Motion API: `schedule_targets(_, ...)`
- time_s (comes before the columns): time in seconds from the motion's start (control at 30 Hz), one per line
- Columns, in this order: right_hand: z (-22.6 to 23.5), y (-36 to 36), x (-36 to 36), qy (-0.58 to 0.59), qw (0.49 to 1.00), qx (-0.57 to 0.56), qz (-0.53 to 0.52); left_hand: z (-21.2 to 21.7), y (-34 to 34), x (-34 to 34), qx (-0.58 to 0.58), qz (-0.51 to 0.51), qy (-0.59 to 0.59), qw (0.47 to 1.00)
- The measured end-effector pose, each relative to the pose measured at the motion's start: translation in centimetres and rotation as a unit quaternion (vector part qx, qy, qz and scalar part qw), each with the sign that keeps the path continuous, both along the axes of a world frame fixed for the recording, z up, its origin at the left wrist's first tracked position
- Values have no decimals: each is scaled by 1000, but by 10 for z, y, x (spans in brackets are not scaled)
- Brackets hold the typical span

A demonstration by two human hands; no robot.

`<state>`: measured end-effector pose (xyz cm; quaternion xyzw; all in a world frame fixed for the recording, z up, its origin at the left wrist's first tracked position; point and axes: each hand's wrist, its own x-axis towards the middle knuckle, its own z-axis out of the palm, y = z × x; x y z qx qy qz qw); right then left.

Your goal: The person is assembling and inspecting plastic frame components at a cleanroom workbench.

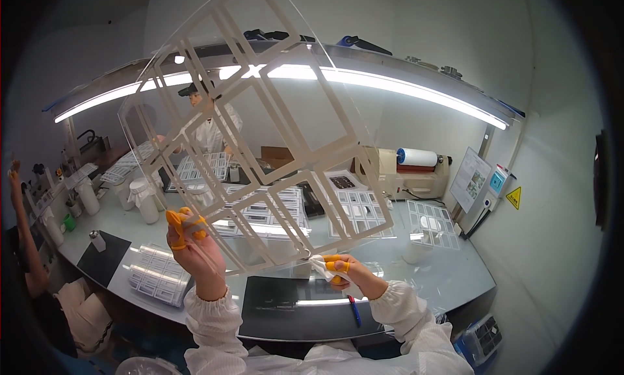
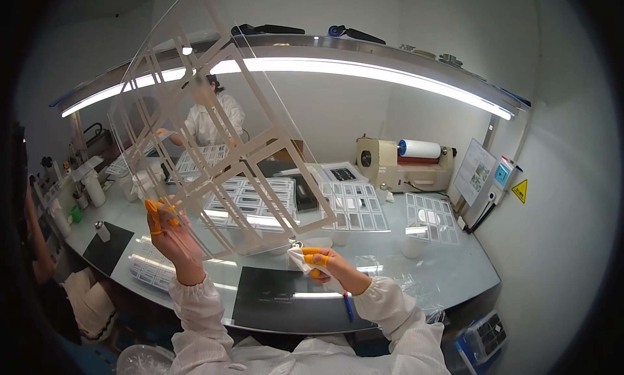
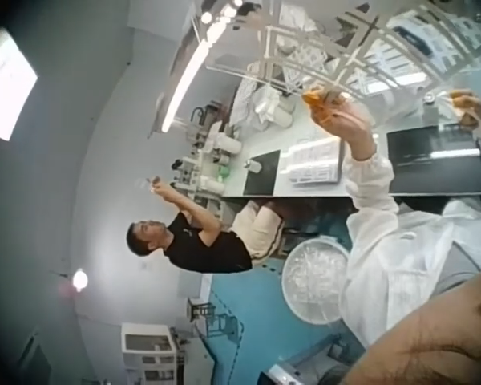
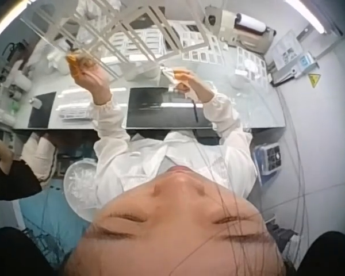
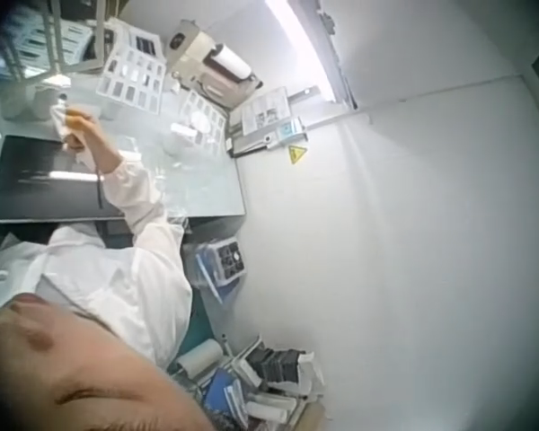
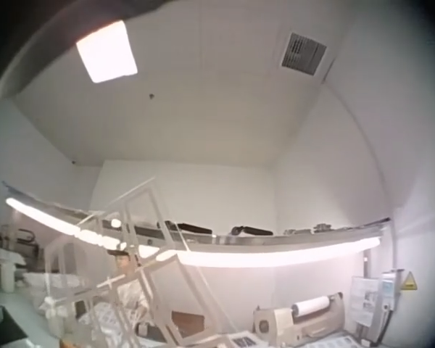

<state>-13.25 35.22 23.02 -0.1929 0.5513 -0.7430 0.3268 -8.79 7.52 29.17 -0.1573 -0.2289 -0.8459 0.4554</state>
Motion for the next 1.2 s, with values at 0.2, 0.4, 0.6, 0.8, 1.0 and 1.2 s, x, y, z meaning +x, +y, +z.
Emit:
schedule_targets(0.2,-1,-4,1,-12,1000,3,-16,-2,-9,-4,14,29,4,999)
schedule_targets(0.4,-31,-6,-12,-14,998,-41,34,-24,-17,-3,-202,-54,114,971)
schedule_targets(0.6,-72,-2,-33,-63,992,-16,-106,-26,3,-6,-271,61,25,960)
schedule_targets(0.8,-80,-3,-34,-87,991,10,-100,-32,3,-14,-248,52,19,967)
schedule_targets(1.0,-85,4,-38,-112,989,49,-84,-37,-3,-15,-293,-56,59,953)
schedule_targets(1.2,-72,11,-32,-125,991,27,-41,-36,4,-22,-258,54,37,964)
